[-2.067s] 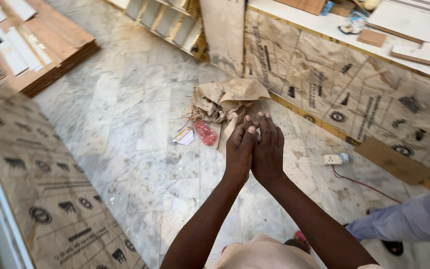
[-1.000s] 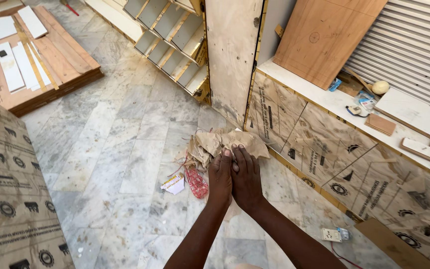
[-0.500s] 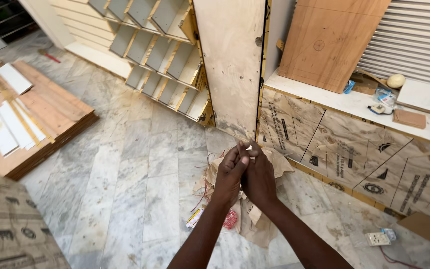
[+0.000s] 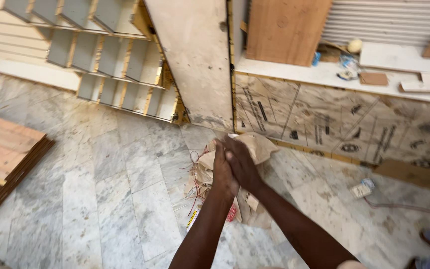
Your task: The person uses a hand plane to smooth the edge of a wooden furniture piece. They then use a utility knife to scrape and remove material from the edge of a white surface and a marble-like countertop.
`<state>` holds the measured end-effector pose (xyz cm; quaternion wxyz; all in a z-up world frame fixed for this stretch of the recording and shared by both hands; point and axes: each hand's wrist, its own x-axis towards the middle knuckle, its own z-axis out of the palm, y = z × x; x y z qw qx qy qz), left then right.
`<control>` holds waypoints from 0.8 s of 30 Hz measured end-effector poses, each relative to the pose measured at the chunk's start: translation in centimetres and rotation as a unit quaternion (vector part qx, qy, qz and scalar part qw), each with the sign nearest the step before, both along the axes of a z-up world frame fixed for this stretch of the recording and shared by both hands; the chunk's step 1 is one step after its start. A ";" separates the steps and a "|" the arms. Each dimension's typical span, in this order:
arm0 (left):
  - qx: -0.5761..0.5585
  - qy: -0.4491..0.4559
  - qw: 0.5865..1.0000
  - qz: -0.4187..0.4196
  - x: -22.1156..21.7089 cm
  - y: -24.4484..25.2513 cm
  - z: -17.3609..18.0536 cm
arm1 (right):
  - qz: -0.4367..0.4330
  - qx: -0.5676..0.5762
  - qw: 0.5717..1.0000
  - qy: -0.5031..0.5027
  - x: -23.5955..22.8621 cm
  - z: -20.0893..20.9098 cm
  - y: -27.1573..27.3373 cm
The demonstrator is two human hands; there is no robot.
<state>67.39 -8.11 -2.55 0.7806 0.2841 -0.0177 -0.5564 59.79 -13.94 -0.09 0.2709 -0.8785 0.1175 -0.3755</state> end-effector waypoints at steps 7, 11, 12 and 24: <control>-0.105 -0.507 0.852 0.083 -2.5 3.1 8.6 | -0.150 0.813 0.557 -0.081 -3.9 -11.6 -6.2; -0.095 -0.714 0.688 0.087 -4.6 1.2 5.6 | 0.049 0.813 0.557 -0.162 -3.5 -9.3 -5.6; -0.112 -0.768 0.620 0.113 -4.2 0.3 3.7 | 0.123 0.791 0.572 -0.178 -3.3 -7.7 -4.9; 0.013 0.057 0.997 -0.045 -6.7 -8.9 -5.3 | -0.079 -0.073 0.994 -0.026 -9.2 1.7 -8.5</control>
